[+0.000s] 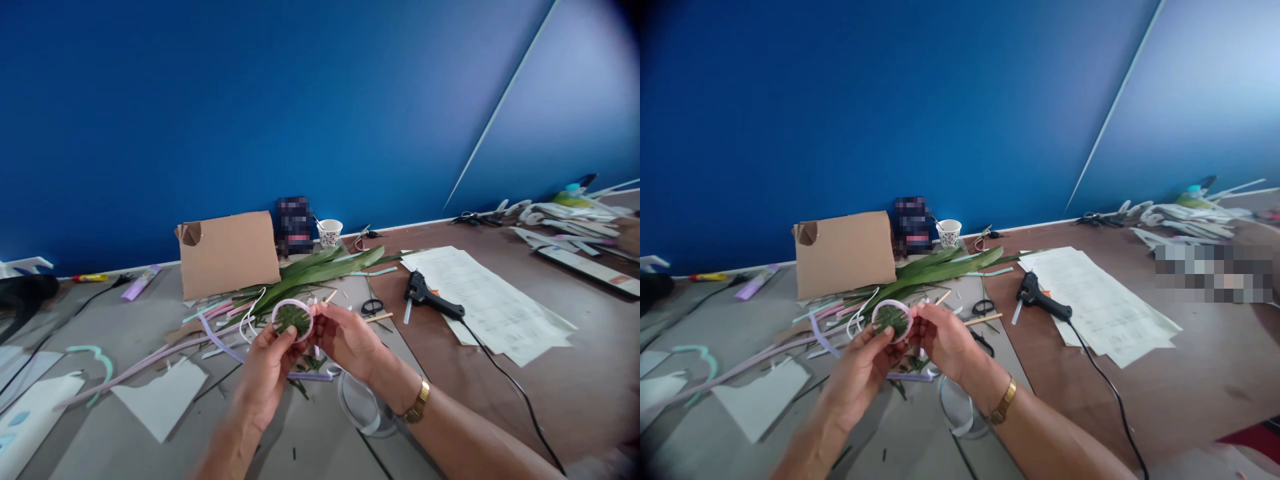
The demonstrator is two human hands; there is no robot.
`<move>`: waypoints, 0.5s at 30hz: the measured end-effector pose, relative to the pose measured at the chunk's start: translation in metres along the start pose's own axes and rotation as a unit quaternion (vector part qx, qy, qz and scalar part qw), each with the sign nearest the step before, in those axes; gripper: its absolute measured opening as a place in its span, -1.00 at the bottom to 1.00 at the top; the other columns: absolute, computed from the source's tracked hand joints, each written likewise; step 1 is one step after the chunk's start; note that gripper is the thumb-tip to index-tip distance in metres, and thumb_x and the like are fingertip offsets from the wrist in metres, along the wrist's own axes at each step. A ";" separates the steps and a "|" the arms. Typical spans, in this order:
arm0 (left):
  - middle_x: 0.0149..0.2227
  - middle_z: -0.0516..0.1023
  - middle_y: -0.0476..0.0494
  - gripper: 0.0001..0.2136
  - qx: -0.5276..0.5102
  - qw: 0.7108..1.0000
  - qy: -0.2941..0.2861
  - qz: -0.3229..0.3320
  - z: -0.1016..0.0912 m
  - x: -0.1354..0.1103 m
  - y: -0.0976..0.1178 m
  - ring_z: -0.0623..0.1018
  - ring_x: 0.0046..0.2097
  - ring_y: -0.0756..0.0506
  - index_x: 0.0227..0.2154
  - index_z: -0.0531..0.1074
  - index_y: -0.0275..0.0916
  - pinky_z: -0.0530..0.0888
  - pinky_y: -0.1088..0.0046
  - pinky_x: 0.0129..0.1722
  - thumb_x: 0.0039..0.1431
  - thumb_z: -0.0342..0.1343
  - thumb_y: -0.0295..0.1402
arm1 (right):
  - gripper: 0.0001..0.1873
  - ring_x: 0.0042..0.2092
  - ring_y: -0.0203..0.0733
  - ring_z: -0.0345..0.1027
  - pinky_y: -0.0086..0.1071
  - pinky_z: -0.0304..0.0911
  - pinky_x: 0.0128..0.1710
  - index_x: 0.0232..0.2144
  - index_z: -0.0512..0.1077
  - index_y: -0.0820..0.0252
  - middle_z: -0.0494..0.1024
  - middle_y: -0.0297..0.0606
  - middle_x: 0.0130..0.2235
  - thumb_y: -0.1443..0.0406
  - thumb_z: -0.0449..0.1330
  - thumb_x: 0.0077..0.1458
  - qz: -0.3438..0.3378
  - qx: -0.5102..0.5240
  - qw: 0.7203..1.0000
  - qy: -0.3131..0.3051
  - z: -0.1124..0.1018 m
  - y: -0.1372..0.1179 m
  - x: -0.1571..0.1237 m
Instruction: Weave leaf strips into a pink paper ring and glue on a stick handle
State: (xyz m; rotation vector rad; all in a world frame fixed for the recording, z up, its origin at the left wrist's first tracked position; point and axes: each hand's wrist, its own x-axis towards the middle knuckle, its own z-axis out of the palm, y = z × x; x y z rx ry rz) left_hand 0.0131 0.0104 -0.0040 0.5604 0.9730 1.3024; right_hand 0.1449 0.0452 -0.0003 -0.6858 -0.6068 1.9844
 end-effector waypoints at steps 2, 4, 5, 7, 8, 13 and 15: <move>-0.40 0.60 -0.03 -0.80 -0.014 1.000 -0.005 -0.010 -0.001 0.001 0.001 0.48 -0.45 0.05 -0.37 0.54 -0.28 0.44 0.53 -0.38 -0.12 0.35 -0.40 | -0.79 -0.47 -0.31 0.32 -0.42 0.22 -0.39 -0.54 0.45 0.26 0.46 -0.35 -0.53 0.21 0.31 -0.16 0.005 -0.006 1.000 -0.002 0.000 -0.002 0.000; -0.40 0.59 -0.02 -0.82 -0.024 1.000 -0.007 -0.018 -0.001 0.001 0.002 0.48 -0.46 0.06 -0.38 0.54 -0.27 0.45 0.54 -0.39 -0.12 0.35 -0.42 | -0.79 -0.47 -0.31 0.31 -0.42 0.22 -0.38 -0.54 0.46 0.26 0.48 -0.34 -0.52 0.21 0.30 -0.16 0.001 -0.012 1.000 0.003 -0.002 -0.002 0.001; -0.41 0.59 -0.01 -0.83 -0.026 0.999 -0.007 -0.021 -0.002 0.001 0.002 0.48 -0.46 0.06 -0.39 0.54 -0.27 0.45 0.55 -0.40 -0.12 0.35 -0.43 | -0.79 -0.47 -0.31 0.31 -0.42 0.21 -0.39 -0.55 0.46 0.26 0.48 -0.34 -0.52 0.20 0.31 -0.16 -0.004 -0.017 1.000 0.008 -0.003 -0.001 0.002; -0.43 0.58 -0.01 -0.84 -0.027 0.999 -0.006 -0.026 -0.003 0.001 0.002 0.49 -0.46 0.05 -0.41 0.54 -0.27 0.46 0.54 -0.41 -0.11 0.35 -0.43 | -0.78 -0.48 -0.33 0.30 -0.44 0.20 -0.40 -0.55 0.47 0.27 0.49 -0.34 -0.53 0.20 0.32 -0.16 -0.017 -0.028 0.999 0.022 -0.005 0.000 0.004; -0.44 0.58 -0.01 -0.85 -0.028 0.999 -0.006 -0.029 -0.004 0.001 0.002 0.49 -0.47 0.05 -0.41 0.54 -0.27 0.47 0.54 -0.41 -0.11 0.35 -0.44 | -0.78 -0.48 -0.33 0.29 -0.44 0.19 -0.41 -0.56 0.48 0.27 0.49 -0.33 -0.54 0.20 0.32 -0.16 -0.025 -0.036 0.999 0.029 -0.006 0.001 0.004; -0.48 0.56 -0.02 -0.83 -0.036 0.999 -0.006 -0.036 -0.003 0.001 0.004 0.48 -0.49 0.05 -0.43 0.53 -0.30 0.50 0.51 -0.38 -0.15 0.36 -0.44 | -0.74 -0.48 -0.32 0.29 -0.42 0.17 -0.40 -0.53 0.53 0.30 0.53 -0.27 -0.51 0.17 0.32 -0.17 -0.063 -0.078 0.994 0.050 -0.006 0.000 0.004; -0.49 0.56 -0.02 -0.83 -0.039 0.999 -0.001 -0.033 -0.003 0.001 0.005 0.48 -0.49 0.05 -0.44 0.53 -0.30 0.51 0.49 -0.38 -0.16 0.37 -0.45 | -0.73 -0.47 -0.31 0.30 -0.40 0.17 -0.40 -0.51 0.53 0.29 0.53 -0.26 -0.49 0.15 0.33 -0.16 -0.078 -0.088 0.991 0.058 -0.006 0.000 0.004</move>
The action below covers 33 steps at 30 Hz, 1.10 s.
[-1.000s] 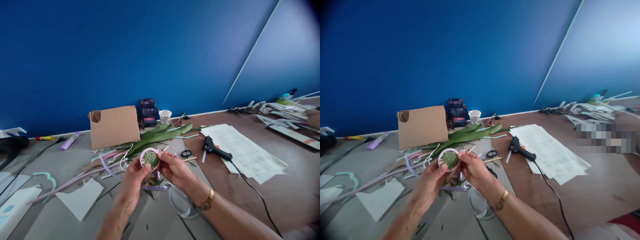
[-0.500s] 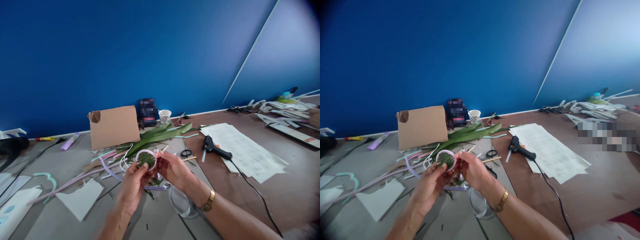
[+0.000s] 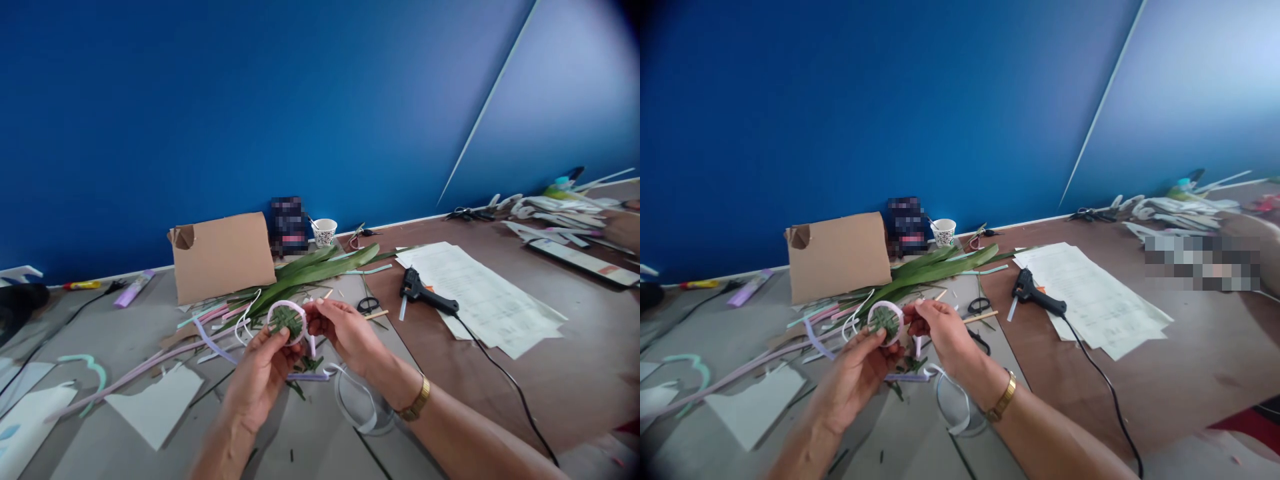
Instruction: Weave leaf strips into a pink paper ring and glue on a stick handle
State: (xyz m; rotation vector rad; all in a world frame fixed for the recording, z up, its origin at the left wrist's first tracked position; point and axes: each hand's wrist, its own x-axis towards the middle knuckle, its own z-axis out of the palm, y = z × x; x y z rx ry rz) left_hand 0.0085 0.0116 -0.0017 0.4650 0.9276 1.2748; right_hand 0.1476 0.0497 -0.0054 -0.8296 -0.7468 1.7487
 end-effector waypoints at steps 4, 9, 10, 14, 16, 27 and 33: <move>-0.48 0.58 0.00 -0.83 -0.010 1.000 0.010 0.006 0.001 0.000 0.002 0.50 -0.50 0.05 -0.49 0.52 -0.29 0.52 0.49 -0.40 -0.20 0.38 -0.46 | -0.75 -0.48 -0.32 0.27 -0.42 0.15 -0.43 -0.46 0.52 0.26 0.48 -0.32 -0.51 0.17 0.33 -0.16 -0.054 -0.007 0.998 0.038 -0.005 -0.007 0.002; -0.44 0.61 0.02 -0.79 -0.007 0.998 0.033 0.050 -0.001 0.001 0.007 0.52 -0.47 0.03 -0.50 0.53 -0.27 0.52 0.51 -0.44 -0.28 0.42 -0.46 | -0.77 -0.49 -0.35 0.21 -0.43 0.14 -0.45 -0.41 0.47 0.19 0.42 -0.38 -0.51 0.18 0.29 -0.14 -0.139 -0.008 0.987 0.086 -0.014 -0.032 0.008; -0.44 0.61 0.02 -0.80 0.000 0.998 0.031 0.057 -0.002 0.001 0.008 0.53 -0.45 0.03 -0.51 0.53 -0.27 0.52 0.53 -0.43 -0.27 0.42 -0.46 | -0.77 -0.49 -0.35 0.20 -0.43 0.14 -0.46 -0.40 0.45 0.19 0.40 -0.39 -0.51 0.19 0.28 -0.15 -0.151 -0.010 0.984 0.092 -0.016 -0.038 0.009; -0.42 0.61 0.00 -0.79 0.020 0.996 0.025 0.083 -0.006 0.002 0.013 0.52 -0.43 0.02 -0.47 0.55 -0.27 0.52 0.55 -0.41 -0.25 0.41 -0.41 | -0.76 -0.49 -0.36 0.19 -0.42 0.15 -0.45 -0.35 0.41 0.16 0.36 -0.41 -0.49 0.20 0.24 -0.14 -0.186 -0.037 0.977 0.099 -0.016 -0.056 0.009; -0.40 0.60 -0.01 -0.77 0.037 0.995 0.020 0.089 -0.007 0.000 0.015 0.52 -0.40 0.02 -0.42 0.55 -0.27 0.51 0.55 -0.39 -0.21 0.40 -0.38 | -0.76 -0.48 -0.35 0.19 -0.42 0.16 -0.44 -0.34 0.41 0.15 0.36 -0.41 -0.48 0.19 0.22 -0.12 -0.194 -0.068 0.974 0.092 -0.016 -0.062 0.006; -0.37 0.57 -0.01 -0.80 0.069 0.991 -0.011 0.111 -0.010 -0.004 0.018 0.49 -0.37 0.03 -0.37 0.55 -0.23 0.48 0.57 -0.36 -0.10 0.35 -0.31 | -0.88 -0.44 -0.27 0.24 -0.38 0.11 -0.39 -0.42 0.53 0.14 0.45 -0.40 -0.53 0.31 0.19 -0.03 -0.146 -0.482 0.864 -0.004 -0.041 -0.079 0.017; -0.43 0.52 0.01 -0.81 0.081 0.989 -0.005 0.121 -0.010 -0.003 0.019 0.45 -0.41 0.04 -0.42 0.54 -0.25 0.46 0.56 -0.36 -0.10 0.35 -0.30 | -0.88 -0.27 -0.17 0.40 -0.31 0.27 -0.25 -0.41 0.52 0.27 0.55 -0.22 -0.33 0.38 0.18 0.12 -0.079 -0.669 0.737 -0.046 -0.035 -0.049 0.034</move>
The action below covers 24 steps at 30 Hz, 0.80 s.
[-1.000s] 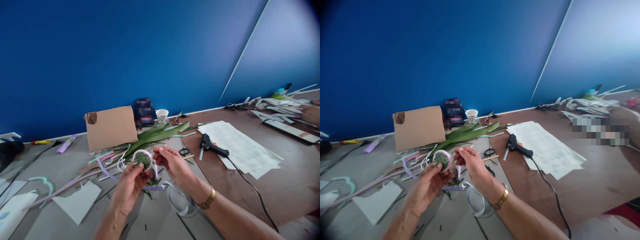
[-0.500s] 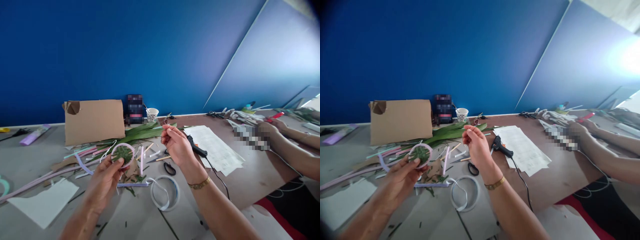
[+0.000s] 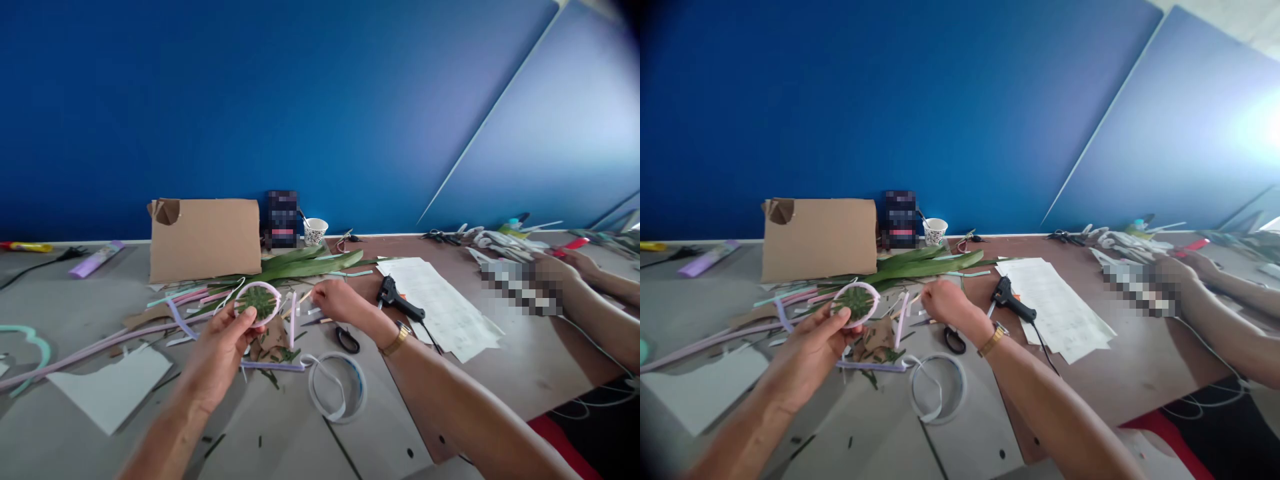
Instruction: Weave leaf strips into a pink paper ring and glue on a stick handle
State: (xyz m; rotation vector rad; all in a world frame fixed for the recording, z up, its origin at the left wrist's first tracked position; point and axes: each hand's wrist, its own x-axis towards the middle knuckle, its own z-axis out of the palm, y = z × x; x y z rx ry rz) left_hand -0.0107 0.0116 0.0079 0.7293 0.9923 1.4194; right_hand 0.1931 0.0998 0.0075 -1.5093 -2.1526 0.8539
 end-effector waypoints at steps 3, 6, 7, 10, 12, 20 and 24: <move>-0.40 0.52 0.00 -0.81 0.009 1.000 -0.001 -0.003 0.000 0.000 0.000 0.45 -0.40 0.04 -0.38 0.53 -0.25 0.45 0.55 -0.33 -0.06 0.32 -0.29 | -0.75 -0.10 -0.14 0.40 -0.19 0.36 -0.12 -0.08 0.41 0.21 0.45 -0.15 -0.02 0.23 0.14 0.23 0.017 -0.071 0.997 -0.031 0.017 -0.003 0.006; -0.38 0.53 -0.01 -0.81 0.013 1.000 -0.002 -0.006 0.000 0.000 -0.001 0.44 -0.39 0.04 -0.35 0.52 -0.24 0.43 0.56 -0.33 -0.03 0.30 -0.28 | -0.70 -0.05 -0.12 0.39 -0.16 0.36 -0.09 -0.01 0.36 0.18 0.41 -0.14 0.03 0.23 0.13 0.24 0.028 -0.118 0.992 -0.035 0.031 -0.006 0.011; -0.37 0.53 -0.01 -0.81 0.012 1.000 -0.001 -0.007 0.000 0.000 -0.001 0.43 -0.39 0.04 -0.35 0.52 -0.24 0.43 0.56 -0.33 -0.03 0.30 -0.28 | -0.70 -0.05 -0.12 0.39 -0.16 0.36 -0.09 -0.01 0.37 0.18 0.42 -0.14 0.03 0.23 0.13 0.23 0.030 -0.128 0.991 -0.034 0.034 -0.007 0.012; -0.37 0.52 0.00 -0.80 0.010 1.000 -0.001 -0.008 0.001 0.000 -0.001 0.42 -0.39 0.04 -0.36 0.51 -0.25 0.43 0.54 -0.32 -0.04 0.30 -0.28 | -0.72 -0.06 -0.11 0.39 -0.16 0.35 -0.09 -0.03 0.38 0.20 0.43 -0.13 0.01 0.23 0.14 0.23 0.030 -0.142 0.989 -0.025 0.037 -0.010 0.014; -0.38 0.50 0.00 -0.79 0.015 1.000 0.000 -0.008 0.001 0.000 -0.002 0.42 -0.39 0.04 -0.36 0.50 -0.25 0.41 0.55 -0.33 -0.05 0.30 -0.28 | -0.75 -0.05 -0.08 0.38 -0.19 0.31 -0.08 -0.07 0.40 0.29 0.44 -0.04 -0.01 0.31 0.12 0.23 0.022 -0.139 0.990 -0.009 0.031 -0.012 0.010; -0.48 0.46 0.04 -0.75 0.160 0.986 -0.025 -0.024 -0.002 0.000 -0.008 0.44 -0.39 -0.03 -0.36 0.46 -0.25 0.39 0.48 -0.34 -0.04 0.25 -0.18 | -0.81 -0.32 -0.17 0.43 -0.38 0.25 -0.30 -0.41 0.54 0.21 0.57 -0.25 -0.37 0.22 0.18 0.08 -0.027 -0.099 0.989 -0.102 -0.006 -0.015 -0.054; -0.50 0.47 0.03 -0.79 0.303 0.951 -0.065 -0.022 0.002 -0.001 -0.009 0.47 -0.42 -0.07 -0.37 0.43 -0.23 0.37 0.46 -0.40 0.02 0.17 -0.19 | -0.78 -0.08 0.04 0.33 -0.18 0.17 -0.04 -0.37 0.55 0.26 0.51 -0.09 -0.24 0.20 0.30 -0.04 -0.047 -0.126 0.986 -0.099 0.008 -0.015 -0.078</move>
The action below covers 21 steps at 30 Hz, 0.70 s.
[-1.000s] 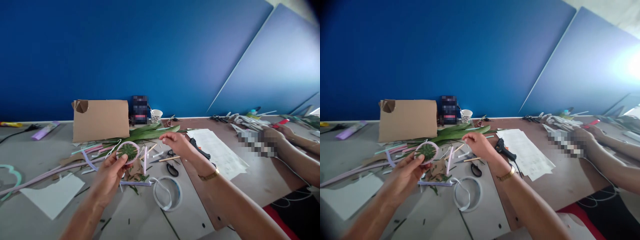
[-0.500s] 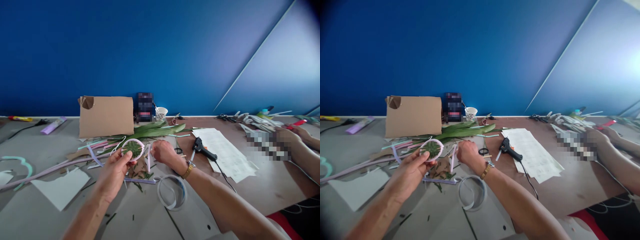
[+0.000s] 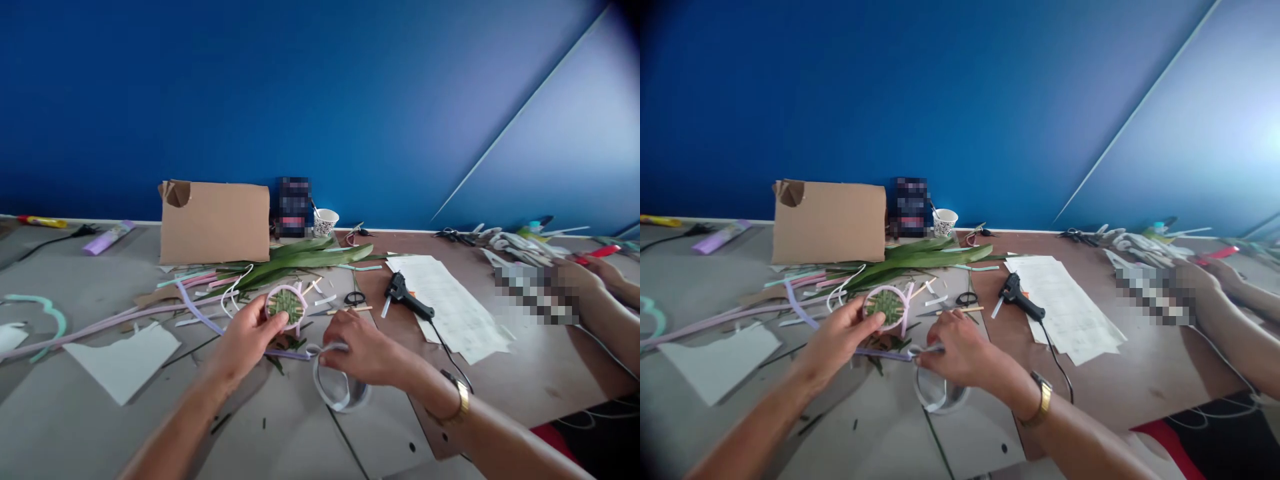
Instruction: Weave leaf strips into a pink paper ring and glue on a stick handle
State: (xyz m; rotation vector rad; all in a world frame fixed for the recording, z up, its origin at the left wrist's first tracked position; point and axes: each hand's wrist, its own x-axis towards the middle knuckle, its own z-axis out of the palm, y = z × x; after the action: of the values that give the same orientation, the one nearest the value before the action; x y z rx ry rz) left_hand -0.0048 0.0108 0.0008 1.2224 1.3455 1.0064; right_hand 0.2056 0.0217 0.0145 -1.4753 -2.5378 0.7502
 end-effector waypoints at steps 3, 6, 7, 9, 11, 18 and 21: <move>-0.44 0.51 0.00 -0.82 0.071 0.997 -0.030 0.017 0.001 0.001 -0.001 0.50 -0.37 -0.11 -0.31 0.42 -0.21 0.39 0.43 -0.36 0.07 0.11 -0.23 | -0.88 -0.08 0.04 0.27 -0.14 0.14 -0.03 -0.39 0.51 0.25 0.48 -0.10 -0.23 0.30 0.28 -0.04 -0.006 -0.010 1.000 0.023 0.012 -0.005 0.000; -0.37 0.53 -0.04 -0.78 0.092 0.994 -0.043 0.029 0.000 0.003 -0.005 0.52 -0.31 -0.13 -0.24 0.41 -0.23 0.42 0.39 -0.30 0.10 0.07 -0.22 | -0.94 -0.13 -0.05 0.27 -0.19 0.13 -0.07 -0.47 0.42 0.23 0.47 -0.19 -0.28 0.43 0.24 -0.08 0.005 0.044 0.998 0.050 0.010 -0.004 0.000; -0.36 0.54 -0.06 -0.76 0.096 0.994 -0.044 0.029 0.000 0.004 -0.007 0.52 -0.30 -0.14 -0.23 0.41 -0.24 0.42 0.37 -0.28 0.10 0.07 -0.22 | -0.92 -0.16 -0.09 0.28 -0.23 0.14 -0.10 -0.47 0.39 0.22 0.46 -0.22 -0.30 0.45 0.22 -0.08 0.003 0.079 0.996 0.048 0.007 -0.001 -0.001; -0.32 0.56 -0.10 -0.74 0.104 0.993 -0.047 0.034 0.000 0.005 -0.011 0.52 -0.27 -0.16 -0.20 0.41 -0.25 0.42 0.36 -0.25 0.10 0.07 -0.22 | -0.91 -0.23 -0.17 0.29 -0.31 0.15 -0.20 -0.45 0.35 0.20 0.44 -0.29 -0.33 0.44 0.18 -0.07 -0.005 0.162 0.987 0.016 -0.001 0.005 -0.006; -0.29 0.58 -0.11 -0.73 0.114 0.991 -0.053 0.046 0.001 0.005 -0.014 0.53 -0.25 -0.16 -0.18 0.42 -0.25 0.42 0.35 -0.24 0.10 0.08 -0.23 | -0.93 -0.33 -0.24 0.26 -0.38 0.13 -0.32 -0.44 0.32 0.19 0.40 -0.34 -0.39 0.39 0.17 -0.05 0.001 0.242 0.970 -0.022 -0.007 0.012 -0.011; -0.25 0.61 -0.15 -0.66 0.103 0.992 -0.052 0.060 0.005 0.006 -0.022 0.54 -0.18 -0.21 -0.12 0.45 -0.25 0.45 0.33 -0.20 0.05 0.12 -0.24 | -0.68 -0.48 -0.32 0.21 -0.42 0.05 -0.45 -0.20 0.28 0.25 0.38 -0.40 -0.52 0.20 0.21 0.03 0.072 0.419 0.898 -0.112 -0.006 0.021 -0.013; -0.17 0.61 -0.18 -0.61 0.106 0.992 -0.042 0.061 0.006 0.006 -0.023 0.55 -0.15 -0.22 -0.05 0.42 -0.25 0.45 0.31 -0.18 0.04 0.12 -0.25 | -0.49 -0.42 -0.32 0.26 -0.42 0.11 -0.38 -0.05 0.25 0.25 0.42 -0.38 -0.46 0.12 0.27 0.02 0.066 0.500 0.856 -0.111 -0.008 0.019 -0.015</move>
State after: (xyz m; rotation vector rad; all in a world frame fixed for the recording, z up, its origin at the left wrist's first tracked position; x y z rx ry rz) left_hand -0.0018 0.0129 -0.0231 1.5055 1.3510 0.9027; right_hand 0.2309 0.0198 0.0146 -1.1753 -1.5992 1.9415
